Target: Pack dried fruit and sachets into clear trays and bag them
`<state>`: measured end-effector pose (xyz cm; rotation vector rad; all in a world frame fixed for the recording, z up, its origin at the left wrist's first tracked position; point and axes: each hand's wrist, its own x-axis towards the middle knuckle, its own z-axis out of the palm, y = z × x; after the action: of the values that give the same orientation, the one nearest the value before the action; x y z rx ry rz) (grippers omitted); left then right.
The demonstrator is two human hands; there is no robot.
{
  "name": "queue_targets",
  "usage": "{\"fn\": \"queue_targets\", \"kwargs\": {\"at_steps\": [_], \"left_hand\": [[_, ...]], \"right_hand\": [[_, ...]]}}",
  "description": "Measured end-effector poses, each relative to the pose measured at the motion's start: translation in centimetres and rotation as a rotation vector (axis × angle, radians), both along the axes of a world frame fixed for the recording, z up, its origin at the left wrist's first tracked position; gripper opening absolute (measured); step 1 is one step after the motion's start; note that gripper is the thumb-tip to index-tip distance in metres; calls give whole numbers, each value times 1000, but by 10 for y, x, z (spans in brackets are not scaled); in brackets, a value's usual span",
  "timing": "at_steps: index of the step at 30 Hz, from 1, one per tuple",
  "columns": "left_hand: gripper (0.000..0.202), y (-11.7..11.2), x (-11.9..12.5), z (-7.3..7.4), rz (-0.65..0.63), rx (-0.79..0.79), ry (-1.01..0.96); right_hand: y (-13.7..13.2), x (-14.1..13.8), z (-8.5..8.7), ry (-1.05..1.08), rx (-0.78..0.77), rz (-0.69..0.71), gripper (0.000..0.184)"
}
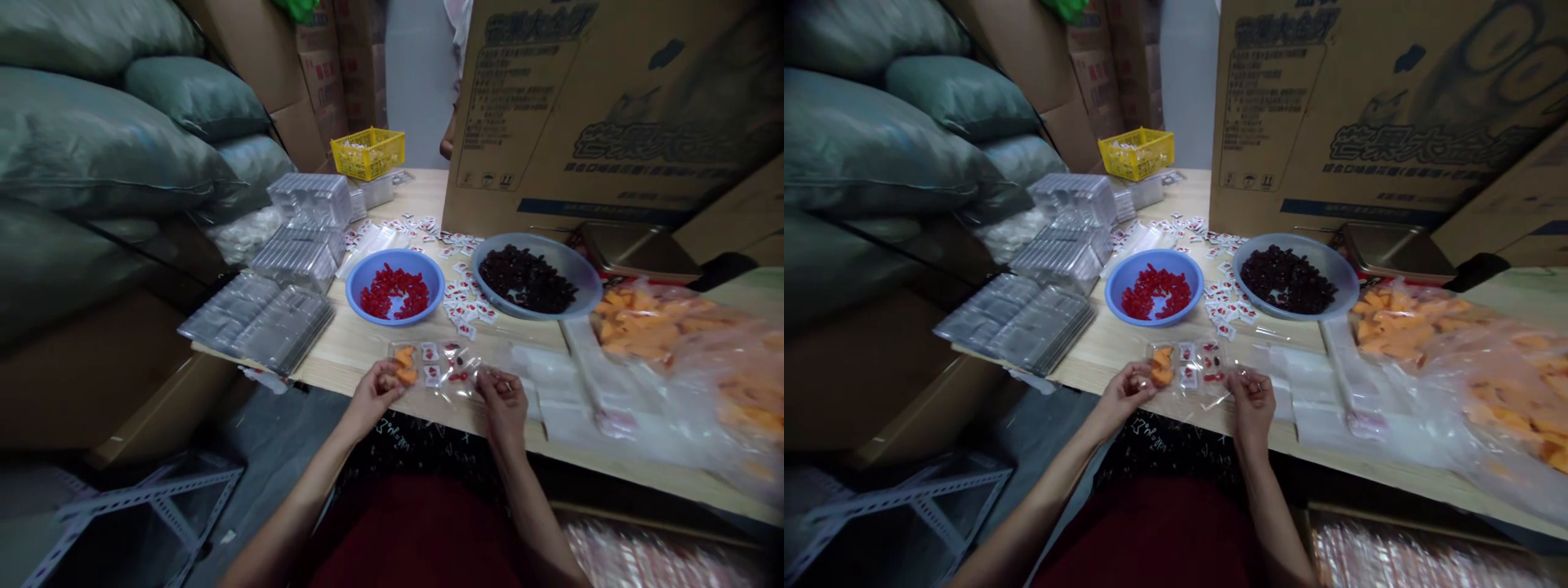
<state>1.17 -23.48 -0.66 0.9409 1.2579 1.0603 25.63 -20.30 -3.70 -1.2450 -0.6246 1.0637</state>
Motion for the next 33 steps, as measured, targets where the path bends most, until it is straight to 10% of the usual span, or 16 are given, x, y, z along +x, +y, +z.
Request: {"fn": "queue_targets", "kwargs": {"at_steps": [6,15,33], "left_hand": [[41,48,-13,-32,197,209,388],[24,87,-1,-47,314,292,691],[38,41,3,-36,125,354,1146]], "right_hand": [[16,2,-17,-531,6,286,46],[40,12,-31,-807,61,313,53],[-3,12,-24,-894,112,572,72]]}}
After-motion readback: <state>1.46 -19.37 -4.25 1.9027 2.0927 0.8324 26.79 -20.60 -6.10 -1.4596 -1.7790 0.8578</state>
